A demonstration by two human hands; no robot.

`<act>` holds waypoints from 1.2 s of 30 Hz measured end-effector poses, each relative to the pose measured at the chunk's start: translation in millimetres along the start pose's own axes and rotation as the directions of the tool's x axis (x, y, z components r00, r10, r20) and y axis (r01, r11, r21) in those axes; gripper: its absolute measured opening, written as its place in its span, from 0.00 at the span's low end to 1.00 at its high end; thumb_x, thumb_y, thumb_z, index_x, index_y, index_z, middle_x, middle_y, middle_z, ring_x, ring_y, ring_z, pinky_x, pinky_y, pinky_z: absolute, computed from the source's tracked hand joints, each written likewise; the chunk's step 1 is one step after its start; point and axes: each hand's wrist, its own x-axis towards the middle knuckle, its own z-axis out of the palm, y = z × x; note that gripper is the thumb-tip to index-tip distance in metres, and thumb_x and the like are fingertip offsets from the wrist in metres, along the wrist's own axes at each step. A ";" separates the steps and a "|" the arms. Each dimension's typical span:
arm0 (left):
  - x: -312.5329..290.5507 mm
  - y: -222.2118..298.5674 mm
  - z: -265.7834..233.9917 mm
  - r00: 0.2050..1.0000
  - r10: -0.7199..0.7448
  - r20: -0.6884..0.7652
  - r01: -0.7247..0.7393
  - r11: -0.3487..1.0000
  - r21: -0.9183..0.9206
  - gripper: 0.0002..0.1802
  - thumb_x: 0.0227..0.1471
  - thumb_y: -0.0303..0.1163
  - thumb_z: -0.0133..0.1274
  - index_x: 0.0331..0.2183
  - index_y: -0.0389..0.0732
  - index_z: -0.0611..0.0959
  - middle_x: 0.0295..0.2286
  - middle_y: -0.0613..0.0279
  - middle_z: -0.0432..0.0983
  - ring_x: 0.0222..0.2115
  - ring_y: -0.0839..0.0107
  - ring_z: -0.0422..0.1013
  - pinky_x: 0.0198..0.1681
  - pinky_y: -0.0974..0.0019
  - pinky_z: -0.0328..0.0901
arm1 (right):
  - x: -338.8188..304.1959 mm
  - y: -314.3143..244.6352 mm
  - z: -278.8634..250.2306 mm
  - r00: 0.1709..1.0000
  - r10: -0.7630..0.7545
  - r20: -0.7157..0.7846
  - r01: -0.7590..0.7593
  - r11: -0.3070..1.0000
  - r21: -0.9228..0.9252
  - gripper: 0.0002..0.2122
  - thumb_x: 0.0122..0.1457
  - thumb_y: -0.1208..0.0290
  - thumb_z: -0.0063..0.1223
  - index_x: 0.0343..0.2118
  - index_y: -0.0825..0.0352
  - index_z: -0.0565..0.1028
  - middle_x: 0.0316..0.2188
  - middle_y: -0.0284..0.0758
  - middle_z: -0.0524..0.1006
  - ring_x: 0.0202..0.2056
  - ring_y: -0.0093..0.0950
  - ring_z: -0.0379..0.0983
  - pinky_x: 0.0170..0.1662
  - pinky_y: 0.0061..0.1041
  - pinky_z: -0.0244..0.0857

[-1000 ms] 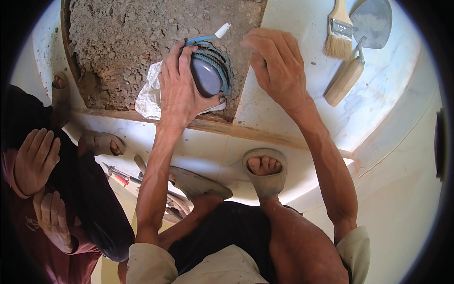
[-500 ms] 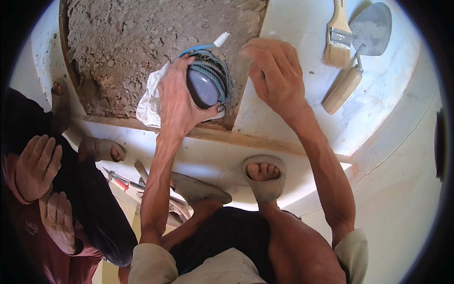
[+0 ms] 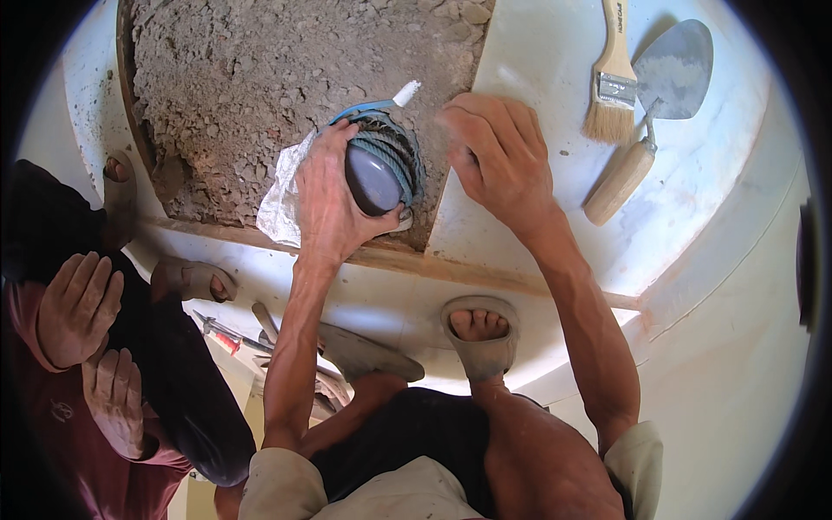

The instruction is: The person uses a brush to apply a gray cement-like substance around a circular pipe opening in a tiled floor. They repeatedly brush the material into the gap and smooth it with their fingers, occasionally wiping excess with a cloth. A second person briefly enters the frame near the end.

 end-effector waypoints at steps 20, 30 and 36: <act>-4.4 -6.0 -2.2 0.999 -0.001 -0.046 -0.003 0.996 -0.091 0.67 0.24 0.37 0.81 0.66 0.45 0.65 0.66 0.51 0.64 0.66 0.46 0.61 0.67 0.45 0.55 | 86.7 13.6 49.2 0.696 -0.169 0.698 0.164 0.984 0.075 0.12 0.61 0.77 0.56 0.44 0.58 0.84 0.37 0.40 0.84 0.40 0.42 0.84 0.44 0.41 0.79; -5.2 -5.7 -3.0 0.999 -0.012 -0.034 0.009 0.997 -0.073 0.68 0.23 0.36 0.81 0.67 0.45 0.64 0.66 0.50 0.63 0.67 0.47 0.60 0.67 0.45 0.54 | 85.7 4.5 56.0 0.695 -0.140 0.705 0.198 0.980 -0.001 0.08 0.60 0.76 0.56 0.40 0.61 0.84 0.29 0.43 0.84 0.34 0.45 0.84 0.39 0.44 0.78; -6.9 -8.2 0.9 0.999 -0.002 -0.037 -0.001 0.997 -0.079 0.66 0.26 0.37 0.79 0.67 0.44 0.64 0.66 0.50 0.63 0.68 0.50 0.58 0.67 0.45 0.52 | 84.4 9.0 63.9 0.740 -0.115 0.662 0.156 0.988 -0.004 0.06 0.60 0.74 0.56 0.32 0.68 0.83 0.27 0.48 0.83 0.33 0.49 0.83 0.38 0.47 0.77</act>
